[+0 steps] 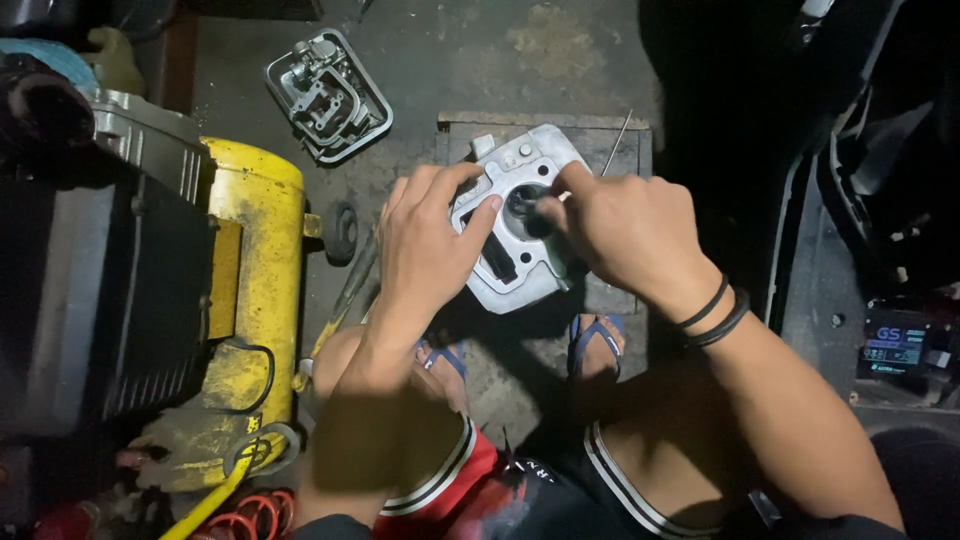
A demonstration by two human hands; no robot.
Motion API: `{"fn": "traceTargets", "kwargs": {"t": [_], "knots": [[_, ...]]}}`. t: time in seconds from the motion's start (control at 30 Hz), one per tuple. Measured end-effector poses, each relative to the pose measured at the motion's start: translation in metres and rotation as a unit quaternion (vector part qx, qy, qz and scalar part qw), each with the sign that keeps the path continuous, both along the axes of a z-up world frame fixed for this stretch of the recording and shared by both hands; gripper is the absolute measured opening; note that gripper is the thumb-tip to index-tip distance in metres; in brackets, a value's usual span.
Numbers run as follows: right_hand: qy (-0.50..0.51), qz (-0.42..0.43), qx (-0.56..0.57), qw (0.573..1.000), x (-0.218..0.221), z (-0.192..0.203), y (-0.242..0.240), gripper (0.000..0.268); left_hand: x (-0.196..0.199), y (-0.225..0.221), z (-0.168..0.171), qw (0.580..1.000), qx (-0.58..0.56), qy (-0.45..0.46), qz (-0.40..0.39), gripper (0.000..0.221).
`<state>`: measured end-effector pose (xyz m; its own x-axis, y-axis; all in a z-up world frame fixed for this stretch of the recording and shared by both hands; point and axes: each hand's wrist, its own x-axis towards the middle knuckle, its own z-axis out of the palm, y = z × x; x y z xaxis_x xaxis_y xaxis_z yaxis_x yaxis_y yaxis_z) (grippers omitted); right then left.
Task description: Cleaning or lapping valves in a motorcycle cylinder head using a manual T-handle tool.
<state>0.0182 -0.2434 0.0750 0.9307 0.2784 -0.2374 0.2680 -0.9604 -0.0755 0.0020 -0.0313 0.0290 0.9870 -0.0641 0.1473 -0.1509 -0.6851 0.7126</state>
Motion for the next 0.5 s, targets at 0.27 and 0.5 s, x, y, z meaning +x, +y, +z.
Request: {"fn": "traceTargets", "kwargs": {"t": [0.27,0.5], "knots": [[-0.179,0.116,0.033,0.976,0.001,-0.016,0.005,0.014,0.0,-0.002,0.004,1.0,-0.004,0.0,-0.003,0.034],[-0.182,0.11,0.047,0.976,-0.002,-0.021,0.006,0.012,0.001,0.001,0.004,1.0,-0.011,0.0,-0.003,0.034]]}}
